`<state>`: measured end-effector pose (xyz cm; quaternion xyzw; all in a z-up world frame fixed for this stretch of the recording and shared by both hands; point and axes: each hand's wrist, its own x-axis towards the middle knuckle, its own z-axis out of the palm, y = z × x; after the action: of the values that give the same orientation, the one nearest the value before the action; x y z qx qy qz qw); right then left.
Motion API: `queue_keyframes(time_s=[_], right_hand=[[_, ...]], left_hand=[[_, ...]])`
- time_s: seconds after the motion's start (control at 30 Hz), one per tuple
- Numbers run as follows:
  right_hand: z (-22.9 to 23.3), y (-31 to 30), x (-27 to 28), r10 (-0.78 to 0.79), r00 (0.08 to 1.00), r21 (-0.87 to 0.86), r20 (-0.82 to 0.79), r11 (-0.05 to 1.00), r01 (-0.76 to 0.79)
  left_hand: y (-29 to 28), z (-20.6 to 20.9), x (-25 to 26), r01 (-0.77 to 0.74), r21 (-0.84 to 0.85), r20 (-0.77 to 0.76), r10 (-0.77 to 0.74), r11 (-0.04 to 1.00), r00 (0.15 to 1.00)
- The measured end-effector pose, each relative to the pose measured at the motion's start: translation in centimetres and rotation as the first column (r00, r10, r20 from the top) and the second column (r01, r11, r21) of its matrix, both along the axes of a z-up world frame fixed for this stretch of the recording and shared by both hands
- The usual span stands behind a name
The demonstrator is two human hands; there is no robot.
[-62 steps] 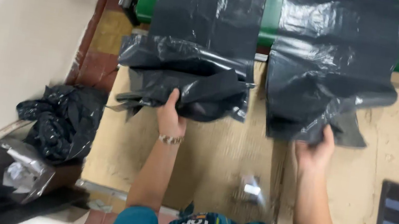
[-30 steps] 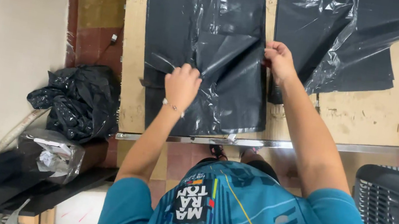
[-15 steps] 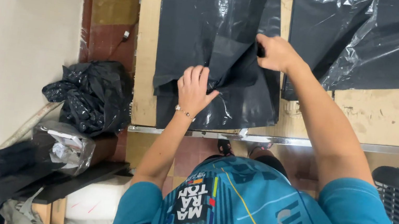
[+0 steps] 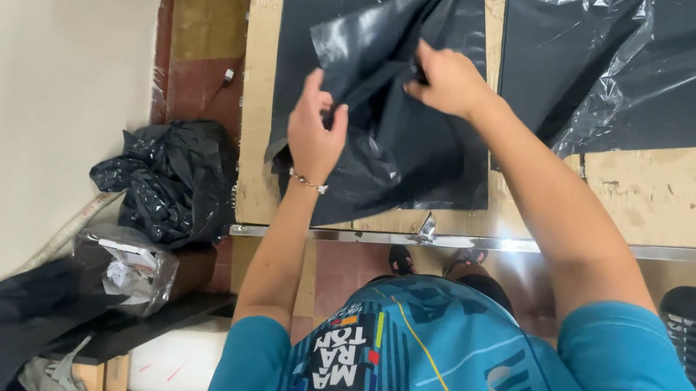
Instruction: Folding black plastic bags and placing them into a plastic crate.
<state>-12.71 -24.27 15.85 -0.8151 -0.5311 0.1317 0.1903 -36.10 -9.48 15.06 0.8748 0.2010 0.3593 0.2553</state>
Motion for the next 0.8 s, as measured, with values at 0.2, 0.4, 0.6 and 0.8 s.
queue_keyframes(time_s=[0.2,0.4,0.6,0.8], right_hand=[[5.6,0.7,-1.4,-0.204,0.173,-0.08,-0.964,0.836,0.543],[-3.9,-6.8,-0.7,-0.24,-0.169,-0.289,-0.956,0.676,0.678],[-7.3,-9.4,-3.9,-0.038,-0.193,-0.158,-0.98,0.736,0.658],[1.9,-6.6,-5.3,-0.169,-0.255,-0.293,-0.952,0.744,0.6]], left_hand=[[0.3,6.1,0.2,-0.029,0.094,-0.002,0.03,0.995,1.0],[-1.9,2.6,0.6,0.204,0.41,-0.109,-0.175,0.889,0.979],[-4.4,-1.7,-0.1,0.241,0.394,-0.178,-0.184,0.887,0.967],[-7.8,-0.2,-2.7,0.392,0.466,-0.283,-0.285,0.793,0.916]])
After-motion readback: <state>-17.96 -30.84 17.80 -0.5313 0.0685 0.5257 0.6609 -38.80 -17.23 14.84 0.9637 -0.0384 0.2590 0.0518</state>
